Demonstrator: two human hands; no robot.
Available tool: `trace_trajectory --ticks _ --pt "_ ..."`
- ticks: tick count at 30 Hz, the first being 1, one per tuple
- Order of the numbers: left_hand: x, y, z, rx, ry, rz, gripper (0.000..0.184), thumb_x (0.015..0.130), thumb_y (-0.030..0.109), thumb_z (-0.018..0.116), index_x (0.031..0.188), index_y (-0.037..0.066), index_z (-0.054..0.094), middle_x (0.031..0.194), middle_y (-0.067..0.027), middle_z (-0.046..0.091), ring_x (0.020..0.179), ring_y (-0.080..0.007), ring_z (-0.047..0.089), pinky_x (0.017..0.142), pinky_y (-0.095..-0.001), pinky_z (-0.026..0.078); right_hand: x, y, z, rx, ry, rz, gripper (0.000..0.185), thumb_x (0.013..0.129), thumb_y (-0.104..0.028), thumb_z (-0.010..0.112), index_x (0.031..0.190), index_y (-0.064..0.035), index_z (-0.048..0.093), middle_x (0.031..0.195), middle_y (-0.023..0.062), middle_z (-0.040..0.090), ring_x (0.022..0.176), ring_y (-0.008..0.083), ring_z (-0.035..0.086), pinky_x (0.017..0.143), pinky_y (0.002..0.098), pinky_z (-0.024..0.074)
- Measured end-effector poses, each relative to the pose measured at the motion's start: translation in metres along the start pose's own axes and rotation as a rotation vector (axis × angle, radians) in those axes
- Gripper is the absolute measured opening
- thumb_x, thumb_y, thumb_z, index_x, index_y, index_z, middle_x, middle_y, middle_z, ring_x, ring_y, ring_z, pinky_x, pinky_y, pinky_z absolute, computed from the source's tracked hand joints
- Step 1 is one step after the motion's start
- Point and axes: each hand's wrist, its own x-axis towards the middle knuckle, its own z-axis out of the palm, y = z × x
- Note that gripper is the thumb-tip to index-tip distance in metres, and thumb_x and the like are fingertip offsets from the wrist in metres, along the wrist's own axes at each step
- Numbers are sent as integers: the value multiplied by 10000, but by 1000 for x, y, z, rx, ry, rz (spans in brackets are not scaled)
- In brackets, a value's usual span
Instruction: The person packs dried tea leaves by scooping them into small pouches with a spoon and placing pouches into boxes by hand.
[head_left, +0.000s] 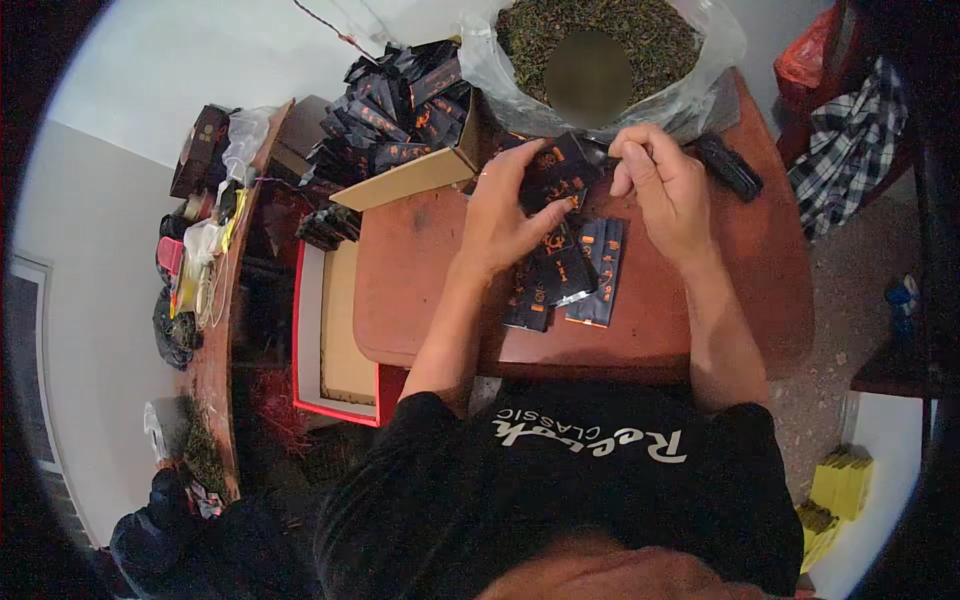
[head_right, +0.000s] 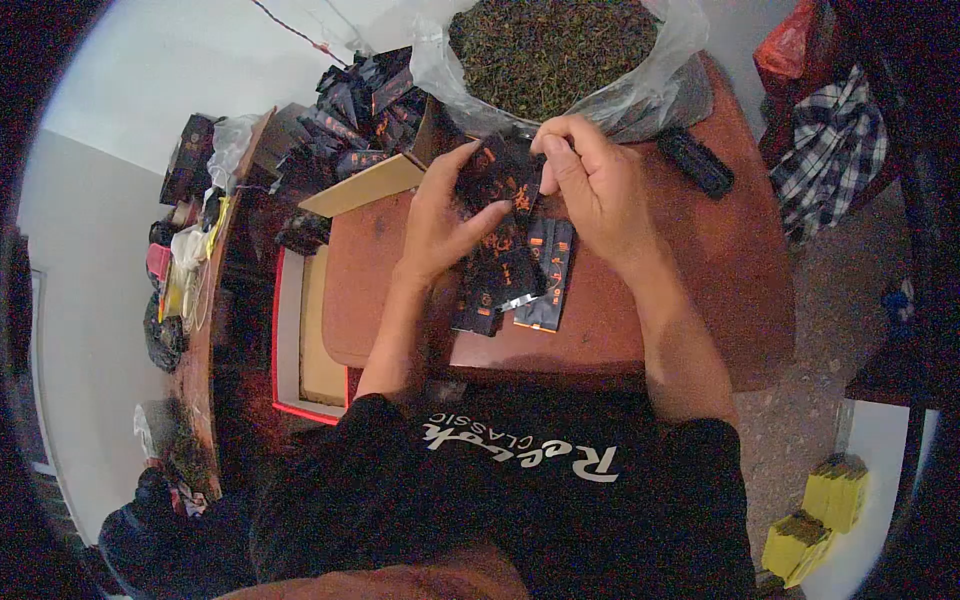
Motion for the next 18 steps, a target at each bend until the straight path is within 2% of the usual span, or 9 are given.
trace_trajectory --ticks 2,8,14,18 --pt "4 7 4 138 83 124 732 678 172 831 1329 53 518 1311 -166 507 1241 -369 481 1022 -404 421 -1 -1 2 -50 23 -79 187 1022 -192 507 1012 -32 604 690 62 627 638 136 647 601 292 508" --pt "10 15 16 237 210 136 691 666 114 778 1306 33 532 1163 -179 541 1102 -360 525 975 -418 439 -1 -1 3 -50 27 -82 175 1021 -175 503 1007 -30 599 710 59 637 636 135 650 604 289 511" --pt "8 -3 19 183 215 147 623 678 92 716 1274 34 548 1159 -194 572 1098 -366 551 974 -433 446 1 8 3 -111 100 -89 186 1015 -176 512 995 -22 615 704 53 634 632 118 636 602 287 505" --pt "5 -8 17 181 228 137 599 683 102 703 1258 34 547 1152 -198 585 1094 -381 556 973 -446 447 1 6 3 -31 113 34 195 1014 -165 504 973 -19 627 661 24 616 626 72 587 591 240 471"
